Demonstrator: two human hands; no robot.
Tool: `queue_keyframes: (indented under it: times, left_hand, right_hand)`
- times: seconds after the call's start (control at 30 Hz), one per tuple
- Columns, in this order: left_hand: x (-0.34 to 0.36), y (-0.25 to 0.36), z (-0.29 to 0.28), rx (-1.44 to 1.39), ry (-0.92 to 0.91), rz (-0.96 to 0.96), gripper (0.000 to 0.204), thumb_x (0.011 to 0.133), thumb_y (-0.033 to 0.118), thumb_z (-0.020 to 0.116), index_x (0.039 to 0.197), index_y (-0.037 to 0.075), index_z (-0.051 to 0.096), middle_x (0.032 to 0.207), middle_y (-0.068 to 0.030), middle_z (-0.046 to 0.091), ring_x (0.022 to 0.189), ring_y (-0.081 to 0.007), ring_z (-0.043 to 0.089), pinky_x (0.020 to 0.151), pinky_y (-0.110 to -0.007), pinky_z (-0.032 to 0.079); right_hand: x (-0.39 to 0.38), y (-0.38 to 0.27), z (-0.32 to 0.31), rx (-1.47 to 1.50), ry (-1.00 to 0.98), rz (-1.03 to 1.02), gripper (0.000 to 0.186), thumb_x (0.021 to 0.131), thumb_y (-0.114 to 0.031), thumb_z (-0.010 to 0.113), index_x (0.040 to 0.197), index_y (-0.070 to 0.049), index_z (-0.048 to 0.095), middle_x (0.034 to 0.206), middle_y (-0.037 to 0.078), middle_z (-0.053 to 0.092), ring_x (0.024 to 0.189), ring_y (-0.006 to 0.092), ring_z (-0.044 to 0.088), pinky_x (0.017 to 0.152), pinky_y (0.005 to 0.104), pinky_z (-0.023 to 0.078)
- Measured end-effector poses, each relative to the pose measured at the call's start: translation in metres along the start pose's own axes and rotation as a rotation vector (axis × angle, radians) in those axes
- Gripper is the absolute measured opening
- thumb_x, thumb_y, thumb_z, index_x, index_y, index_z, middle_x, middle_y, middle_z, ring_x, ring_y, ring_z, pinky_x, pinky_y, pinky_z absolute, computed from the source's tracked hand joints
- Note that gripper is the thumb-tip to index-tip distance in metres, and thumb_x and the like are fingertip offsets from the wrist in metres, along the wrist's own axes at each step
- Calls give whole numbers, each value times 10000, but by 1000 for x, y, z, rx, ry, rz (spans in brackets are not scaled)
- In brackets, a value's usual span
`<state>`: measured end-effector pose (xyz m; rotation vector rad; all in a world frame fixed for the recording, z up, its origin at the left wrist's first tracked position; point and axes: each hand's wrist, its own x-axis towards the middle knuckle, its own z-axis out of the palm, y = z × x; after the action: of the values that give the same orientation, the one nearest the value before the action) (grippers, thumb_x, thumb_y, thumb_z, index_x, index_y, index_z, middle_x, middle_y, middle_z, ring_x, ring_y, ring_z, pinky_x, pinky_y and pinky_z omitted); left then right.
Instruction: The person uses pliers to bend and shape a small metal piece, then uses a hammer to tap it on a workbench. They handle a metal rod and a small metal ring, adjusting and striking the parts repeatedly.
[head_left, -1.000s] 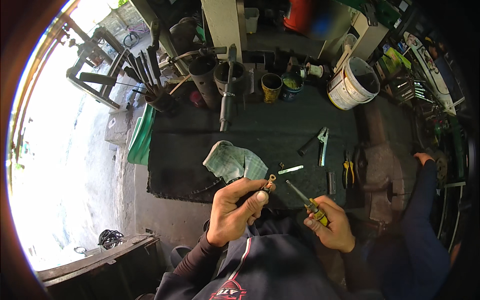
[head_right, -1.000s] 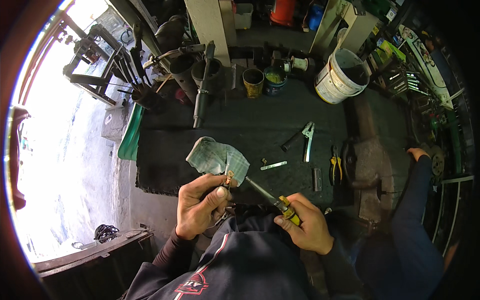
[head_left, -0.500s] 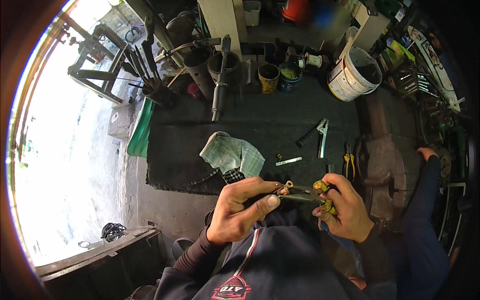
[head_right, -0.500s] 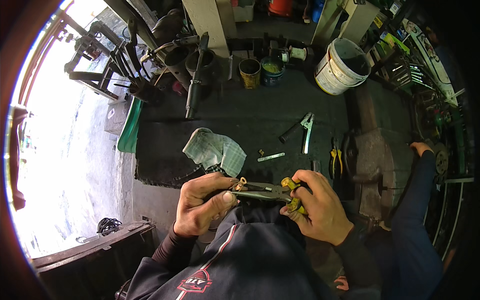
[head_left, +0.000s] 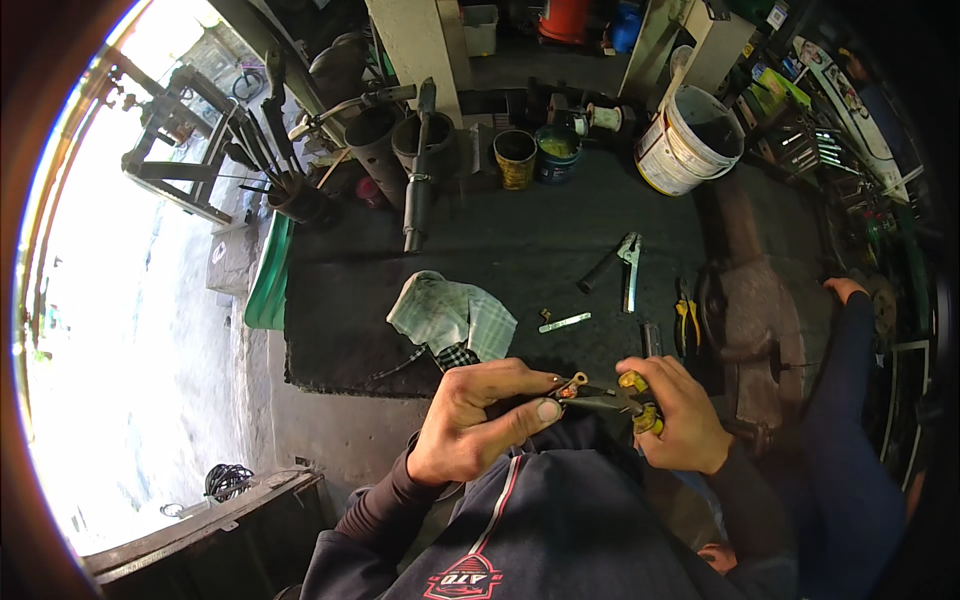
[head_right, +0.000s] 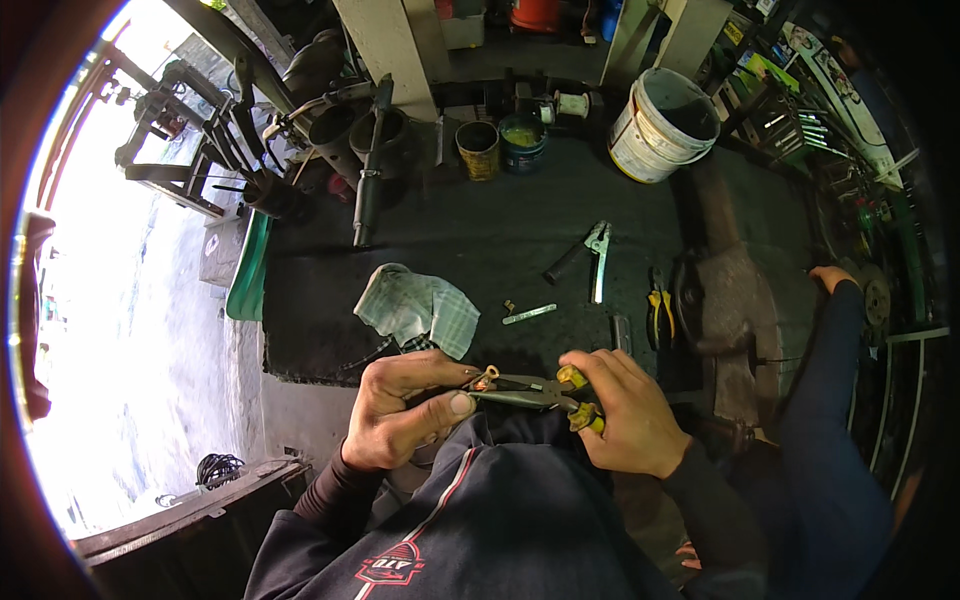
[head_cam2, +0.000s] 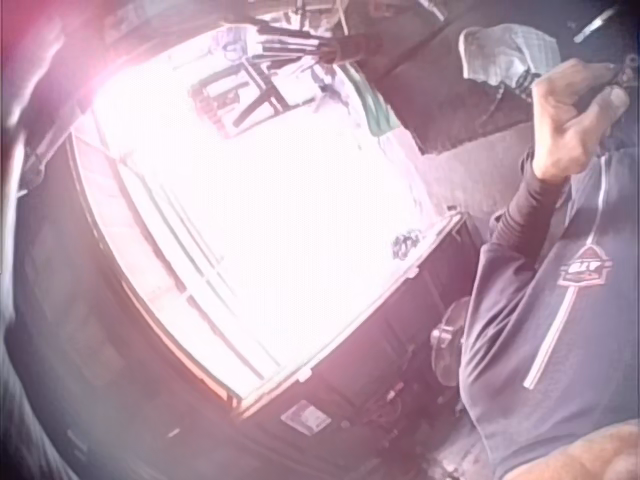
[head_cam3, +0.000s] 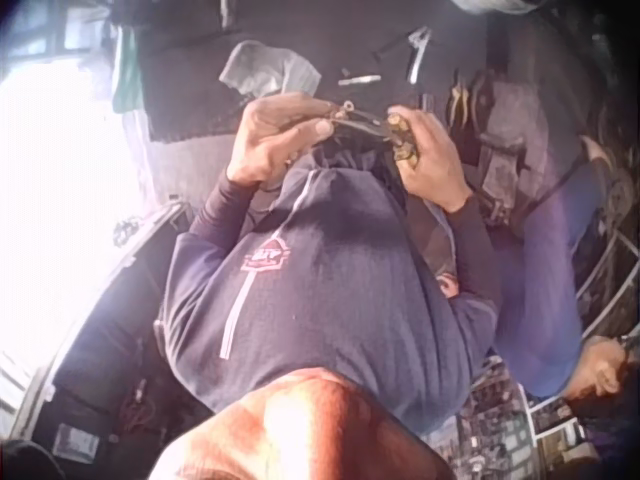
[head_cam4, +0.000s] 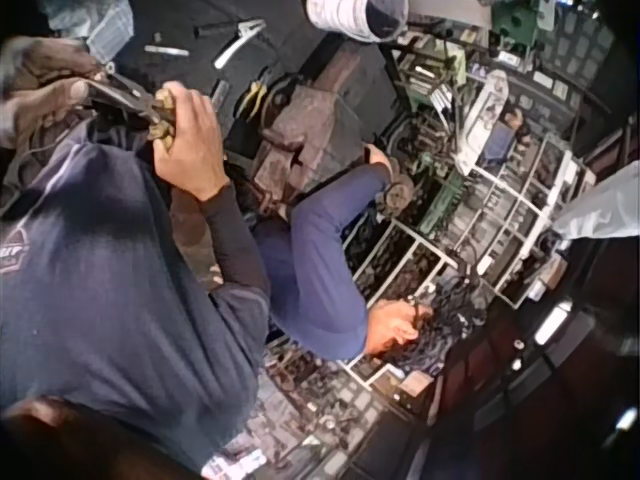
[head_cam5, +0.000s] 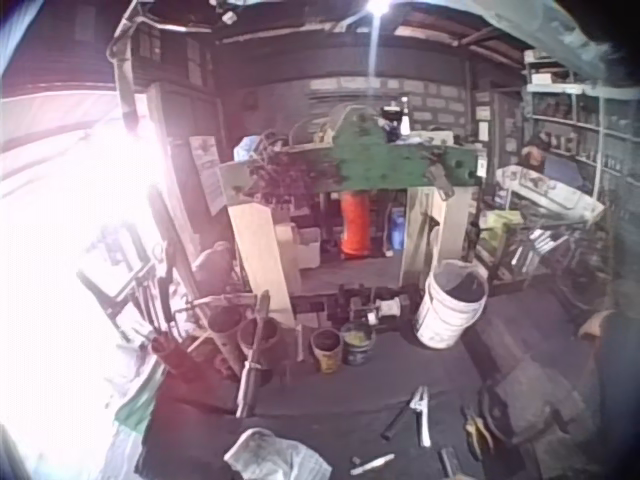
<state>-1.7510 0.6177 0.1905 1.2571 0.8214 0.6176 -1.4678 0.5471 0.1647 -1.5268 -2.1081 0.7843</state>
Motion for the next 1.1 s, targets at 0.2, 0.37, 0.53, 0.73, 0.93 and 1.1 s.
queue_keyframes:
  times: [0.2, 0.37, 0.53, 0.73, 0.93, 1.1]
  left_hand:
    - [4, -11, -1, 39, -1, 67, 244, 963, 57, 753, 1158, -90, 764, 811, -27, 629, 637, -50, 546, 559, -242, 408]
    - [9, -24, -4, 257, 23, 283, 241, 962, 44, 763, 1166, -85, 761, 822, -16, 641, 660, -42, 558, 575, -236, 426]
    - [6, -29, -3, 59, 132, 90, 250, 992, 49, 744, 1202, -87, 744, 869, -25, 664, 679, -40, 587, 592, -216, 459]
    - [6, -28, -3, 88, 187, 116, 264, 1004, 67, 736, 1215, -91, 734, 876, -21, 650, 617, -36, 558, 556, -213, 452]
    - [6, -22, -2, 10, 200, 89, 260, 1022, 85, 715, 1207, -96, 732, 846, -23, 621, 580, -32, 528, 526, -215, 425]
    - [6, -20, -3, 33, 180, 94, 257, 1018, 76, 718, 1201, -104, 729, 844, -25, 621, 581, -33, 530, 524, -219, 416]
  right_hand:
    - [-5, 2, 13, 85, -82, 190, 548, 666, 68, 646, 1192, -51, 551, 988, 112, 574, 928, 343, 603, 795, 413, 507]
    - [-4, 5, 20, 59, -72, 192, 483, 703, 74, 638, 1166, -36, 550, 984, 112, 572, 863, 342, 607, 776, 430, 509]
    - [4, -1, 29, 118, 109, 124, 438, 770, 6, 752, 1158, -36, 553, 1049, 119, 612, 918, 348, 641, 778, 441, 528]
    - [5, -7, 25, -9, 181, -8, 334, 895, -249, 845, 990, -11, 632, 1167, 143, 631, 954, 333, 658, 798, 427, 532]
    - [-2, -9, 18, -193, 218, -44, 345, 901, -272, 841, 1002, -4, 649, 1180, 137, 614, 1013, 323, 645, 874, 437, 508]
    - [-5, -10, 13, -158, 162, -17, 379, 898, -294, 846, 1004, 10, 646, 1157, 144, 616, 955, 326, 658, 825, 430, 536]
